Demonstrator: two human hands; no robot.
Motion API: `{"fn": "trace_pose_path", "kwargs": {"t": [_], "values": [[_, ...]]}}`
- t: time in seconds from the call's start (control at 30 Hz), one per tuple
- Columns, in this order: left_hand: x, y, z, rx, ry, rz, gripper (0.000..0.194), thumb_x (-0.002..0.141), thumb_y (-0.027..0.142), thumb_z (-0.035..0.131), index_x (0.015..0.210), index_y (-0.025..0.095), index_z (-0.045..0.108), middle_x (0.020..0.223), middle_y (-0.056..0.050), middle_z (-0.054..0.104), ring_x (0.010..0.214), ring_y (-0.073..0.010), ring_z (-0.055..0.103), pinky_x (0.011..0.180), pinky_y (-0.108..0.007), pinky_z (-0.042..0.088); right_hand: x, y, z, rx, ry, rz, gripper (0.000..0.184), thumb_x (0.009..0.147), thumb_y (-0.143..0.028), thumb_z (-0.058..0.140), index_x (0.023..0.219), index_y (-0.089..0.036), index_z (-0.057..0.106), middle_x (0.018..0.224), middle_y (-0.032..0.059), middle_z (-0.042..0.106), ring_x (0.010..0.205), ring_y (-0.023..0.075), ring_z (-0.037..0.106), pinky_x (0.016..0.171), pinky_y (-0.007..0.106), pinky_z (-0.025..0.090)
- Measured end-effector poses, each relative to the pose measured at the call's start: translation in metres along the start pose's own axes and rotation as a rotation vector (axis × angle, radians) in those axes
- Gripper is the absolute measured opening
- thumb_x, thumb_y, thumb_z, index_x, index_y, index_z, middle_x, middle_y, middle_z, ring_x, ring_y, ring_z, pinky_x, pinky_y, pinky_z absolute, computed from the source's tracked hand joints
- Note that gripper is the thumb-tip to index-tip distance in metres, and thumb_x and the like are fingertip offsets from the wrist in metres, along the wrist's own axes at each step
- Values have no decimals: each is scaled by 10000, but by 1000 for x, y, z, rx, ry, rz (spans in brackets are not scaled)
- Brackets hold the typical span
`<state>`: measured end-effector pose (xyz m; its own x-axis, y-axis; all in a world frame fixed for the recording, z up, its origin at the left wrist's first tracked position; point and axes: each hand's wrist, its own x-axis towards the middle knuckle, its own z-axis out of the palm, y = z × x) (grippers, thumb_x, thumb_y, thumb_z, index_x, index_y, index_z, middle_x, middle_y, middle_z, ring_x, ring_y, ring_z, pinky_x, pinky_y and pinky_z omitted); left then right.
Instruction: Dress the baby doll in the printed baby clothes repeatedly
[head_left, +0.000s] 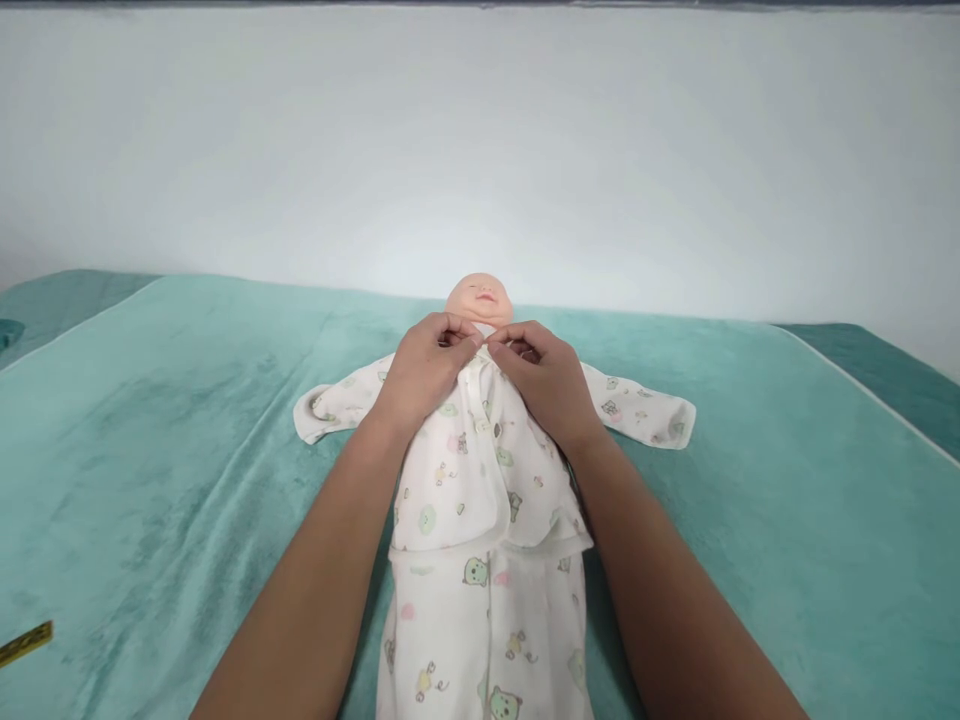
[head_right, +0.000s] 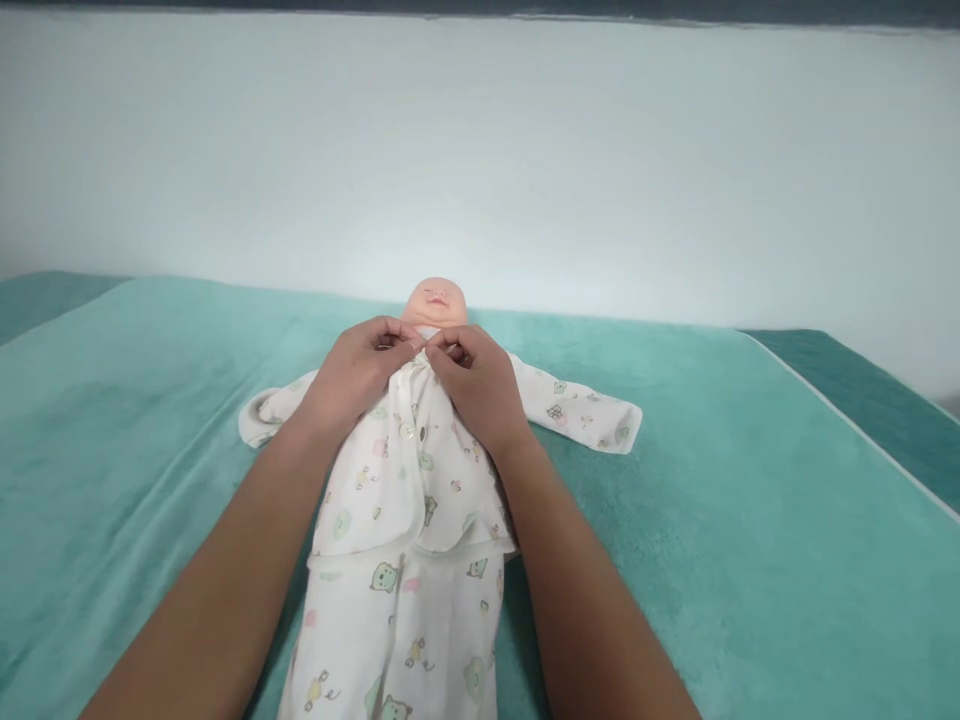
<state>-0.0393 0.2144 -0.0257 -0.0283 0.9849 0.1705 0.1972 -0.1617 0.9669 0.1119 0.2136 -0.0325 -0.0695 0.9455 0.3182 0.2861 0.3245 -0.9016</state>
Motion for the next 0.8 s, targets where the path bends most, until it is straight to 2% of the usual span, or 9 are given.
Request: {"fn": "trace_pose_path", "kwargs": {"t": [0.13, 0.3, 0.43, 0.57, 0.67, 0.8], "values": [[1, -2, -2, -84, -10, -45, 162, 757, 330, 657, 807, 175, 662, 782, -20, 645, 709, -143, 564, 684, -276, 437, 0, 0, 1, -91, 16, -57, 155, 829, -306, 569, 782, -228, 694, 883, 8, 635, 750, 142, 539, 710, 302, 423], [1, -1, -2, -139, -34, -74, 184, 767, 350, 653, 819, 175, 667, 813, -37, 669, 735, -162, 589, 678, -282, 447, 0, 0, 2, -124, 25, -68, 163, 841, -294, 568, 812, -245, 721, 871, 5, 630, 761, 148, 550, 731, 314, 421], [2, 0, 1, -98, 29, -30, 175, 790, 322, 622, 842, 171, 693, 855, -47, 698, 795, -178, 608, 730, -288, 455, 0, -2, 2, -106, 19, -36, 174, 844, -290, 571, 842, -255, 741, 901, 8, 636, 839, 162, 581, 780, 316, 428], [1, 1, 1, -18, 42, 15, 180, 798, 324, 617, 851, 176, 704, 882, -40, 704, 815, -178, 605, 739, -281, 446, 0, -3, 0, -104, -22, -8, 206, 859, -289, 543, 894, -264, 744, 964, 12, 639, 904, 166, 585, 815, 313, 428], [-4, 6, -2, 22, 38, 12, 184, 795, 345, 626, 841, 178, 691, 824, -24, 679, 751, -157, 578, 695, -269, 429, -1, -6, -3, -91, -30, -18, 188, 852, -303, 548, 896, -246, 721, 984, 9, 646, 851, 153, 572, 780, 301, 428], [-14, 17, -6, 101, -7, -11, 196, 814, 380, 602, 802, 194, 661, 722, 8, 602, 637, -121, 498, 597, -252, 377, -3, -16, -10, -137, -28, 52, 188, 857, -362, 542, 796, -213, 640, 733, -20, 589, 653, 123, 488, 609, 270, 380]]}}
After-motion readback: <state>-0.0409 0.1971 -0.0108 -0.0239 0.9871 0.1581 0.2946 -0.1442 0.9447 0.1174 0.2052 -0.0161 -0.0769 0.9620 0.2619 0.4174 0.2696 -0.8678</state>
